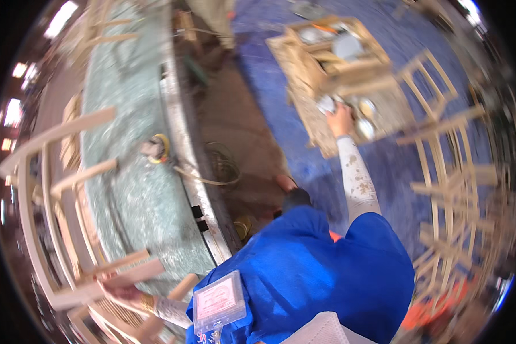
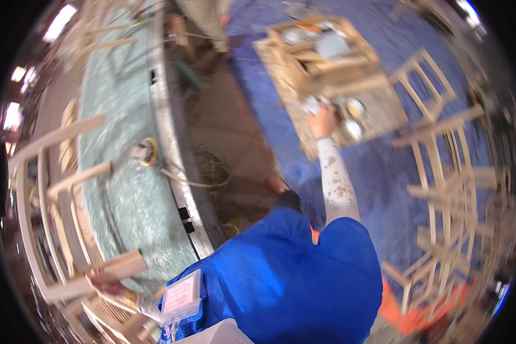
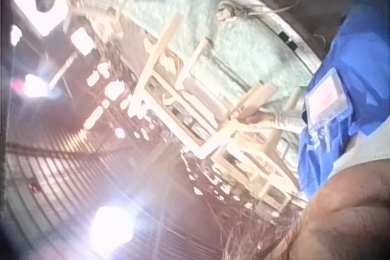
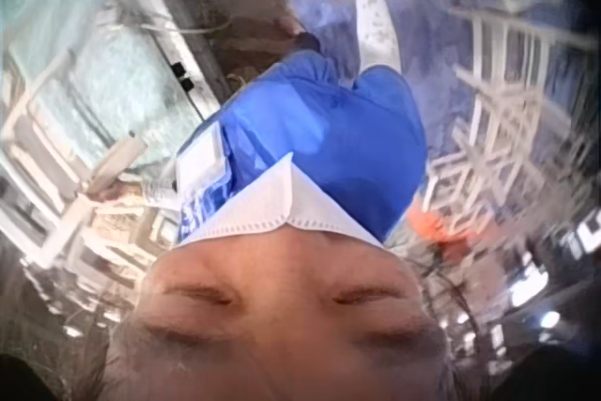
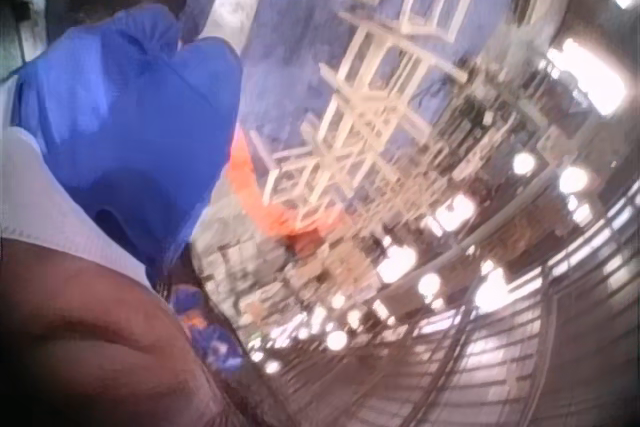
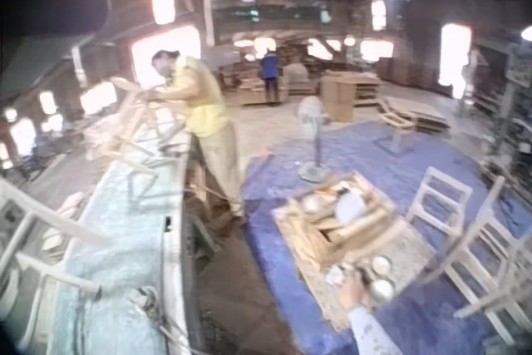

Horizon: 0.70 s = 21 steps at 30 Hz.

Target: The person uses a handheld orbital sander to smooth the surfaces of wooden chair frames. They hold the frame with one hand while operating the sander with the other, systematically moving the tool along the legs and crossbars. The person repositions the chair frame multiple times to access different sides.

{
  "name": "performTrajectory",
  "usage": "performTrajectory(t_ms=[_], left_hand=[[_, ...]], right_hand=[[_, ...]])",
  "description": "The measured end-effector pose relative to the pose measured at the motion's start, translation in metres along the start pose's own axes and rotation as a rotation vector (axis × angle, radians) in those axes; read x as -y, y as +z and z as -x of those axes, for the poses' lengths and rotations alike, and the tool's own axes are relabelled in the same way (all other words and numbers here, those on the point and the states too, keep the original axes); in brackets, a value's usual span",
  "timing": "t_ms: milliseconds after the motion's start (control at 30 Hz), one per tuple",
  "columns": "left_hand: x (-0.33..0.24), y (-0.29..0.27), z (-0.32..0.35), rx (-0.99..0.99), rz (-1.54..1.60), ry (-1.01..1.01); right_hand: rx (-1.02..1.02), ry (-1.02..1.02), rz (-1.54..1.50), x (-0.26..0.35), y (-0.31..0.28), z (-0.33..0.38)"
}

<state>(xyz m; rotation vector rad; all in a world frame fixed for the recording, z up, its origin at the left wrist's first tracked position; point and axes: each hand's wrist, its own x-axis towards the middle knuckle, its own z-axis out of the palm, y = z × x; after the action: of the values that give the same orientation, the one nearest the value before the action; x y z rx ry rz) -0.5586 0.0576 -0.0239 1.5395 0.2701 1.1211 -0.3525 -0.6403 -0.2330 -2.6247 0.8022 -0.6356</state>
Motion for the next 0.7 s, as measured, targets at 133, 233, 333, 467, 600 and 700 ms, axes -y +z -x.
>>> performTrajectory(t_ms=[133,233,333,467,600,700], left_hand=[[-0.015,-0.044,-0.023,0.394,0.484,-0.279],[-0.018,0.023,-0.002,-0.169,0.120,-0.284],[-0.051,0.057,0.014,-0.238,0.201,-0.254],[-0.054,0.075,0.012,-0.206,0.221,-0.256],[-0.045,0.081,0.011,-0.180,0.245,-0.276],[-0.042,0.080,0.015,-0.208,0.256,-0.292]], right_hand=[[0.262,-0.099,0.187,-0.024,0.038,-0.002],[0.387,-0.181,0.288,-0.023,0.034,-0.007],[0.444,-0.063,-0.326,0.018,0.026,0.002],[0.429,-0.429,-0.945,0.210,-0.010,0.012],[0.549,-0.763,-1.205,0.428,-0.082,0.020],[0.696,-0.729,-1.518,0.568,-0.113,0.056]])
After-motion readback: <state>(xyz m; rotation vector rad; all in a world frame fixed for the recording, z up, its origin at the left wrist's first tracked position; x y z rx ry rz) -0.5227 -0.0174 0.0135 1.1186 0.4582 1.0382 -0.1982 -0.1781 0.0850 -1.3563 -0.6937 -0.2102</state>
